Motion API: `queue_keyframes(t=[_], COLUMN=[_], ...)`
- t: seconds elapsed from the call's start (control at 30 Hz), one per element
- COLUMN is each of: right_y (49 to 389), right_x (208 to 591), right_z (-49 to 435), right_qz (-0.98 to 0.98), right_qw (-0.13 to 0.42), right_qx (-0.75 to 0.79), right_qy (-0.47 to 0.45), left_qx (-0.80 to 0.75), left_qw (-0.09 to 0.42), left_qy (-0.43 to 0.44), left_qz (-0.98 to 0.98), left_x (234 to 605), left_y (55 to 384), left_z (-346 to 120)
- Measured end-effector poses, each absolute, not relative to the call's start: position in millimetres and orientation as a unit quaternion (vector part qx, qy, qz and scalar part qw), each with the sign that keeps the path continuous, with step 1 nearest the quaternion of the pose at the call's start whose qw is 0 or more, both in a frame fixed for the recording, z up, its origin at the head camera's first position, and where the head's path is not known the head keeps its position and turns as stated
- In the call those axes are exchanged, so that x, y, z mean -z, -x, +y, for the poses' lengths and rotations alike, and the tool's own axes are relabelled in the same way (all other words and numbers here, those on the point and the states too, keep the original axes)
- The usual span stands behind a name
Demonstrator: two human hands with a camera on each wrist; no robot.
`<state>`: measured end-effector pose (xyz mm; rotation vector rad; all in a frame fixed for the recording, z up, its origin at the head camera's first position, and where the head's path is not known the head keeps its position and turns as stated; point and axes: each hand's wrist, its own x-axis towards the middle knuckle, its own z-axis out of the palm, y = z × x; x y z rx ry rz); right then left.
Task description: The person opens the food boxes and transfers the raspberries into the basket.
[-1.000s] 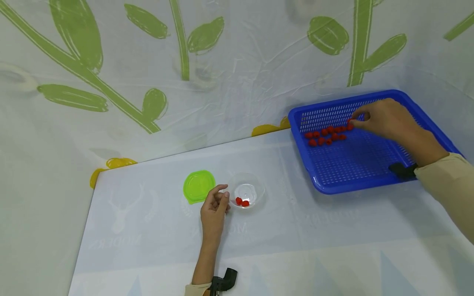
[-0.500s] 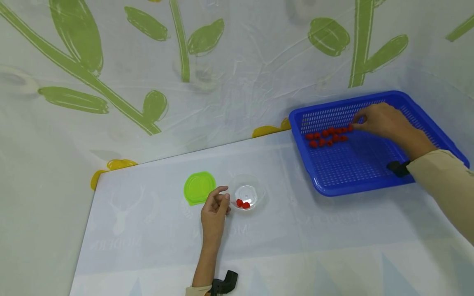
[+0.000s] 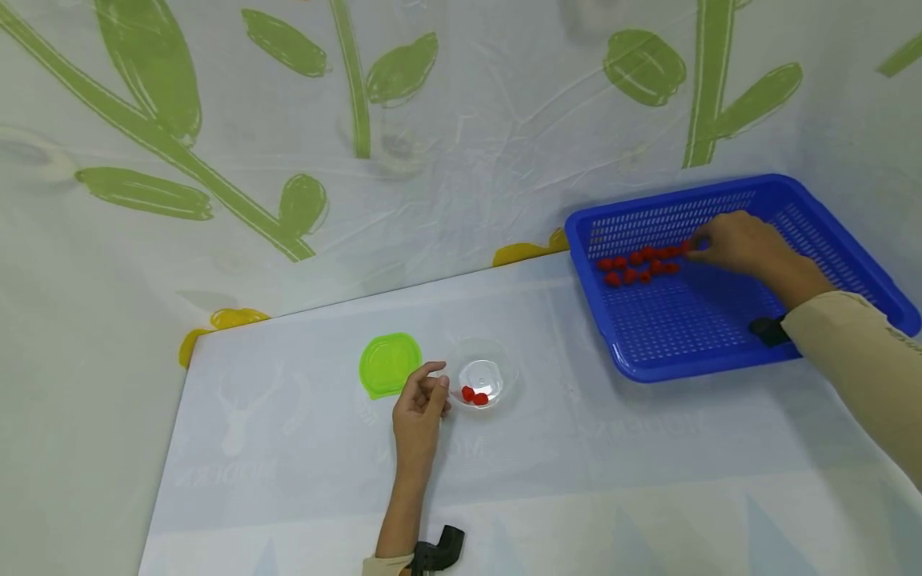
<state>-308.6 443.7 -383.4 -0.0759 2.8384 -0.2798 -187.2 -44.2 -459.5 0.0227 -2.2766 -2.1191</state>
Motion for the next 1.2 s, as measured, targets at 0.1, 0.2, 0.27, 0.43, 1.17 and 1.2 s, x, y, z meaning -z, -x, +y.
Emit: queue_keyframes(t=[0.1,0.2,0.27,0.43,1.17,1.2], right_y=[309,310,311,312,308,309], right_x=[386,387,388,388,380,378], right_z=[444,444,444,444,430,428], right_qz=[0.984,0.983,0.983,0.983,0.985,0.986], right_qw=[0.148,0.15,0.151,0.16,0.135,0.131], right_qx=[0.1,0.098,0.094,0.083,0.093,0.092], right_qy=[0.029,0.034,0.036,0.032,0.046,0.051], left_qx=[0.68,0.682,0.683,0.681,0.685,0.686], left_qw=[0.016,0.017,0.018,0.022,0.03,0.03], left_qy=[-0.008,-0.007,-0.006,-0.005,0.006,0.004], left_qz=[-0.733,-0.731,-0.73,-0.732,-0.728,-0.727], left_x=[460,460,460,461,492,491], left_y=[187,187,188,189,193,193], left_z=[-44,-44,-44,-44,-49,-49])
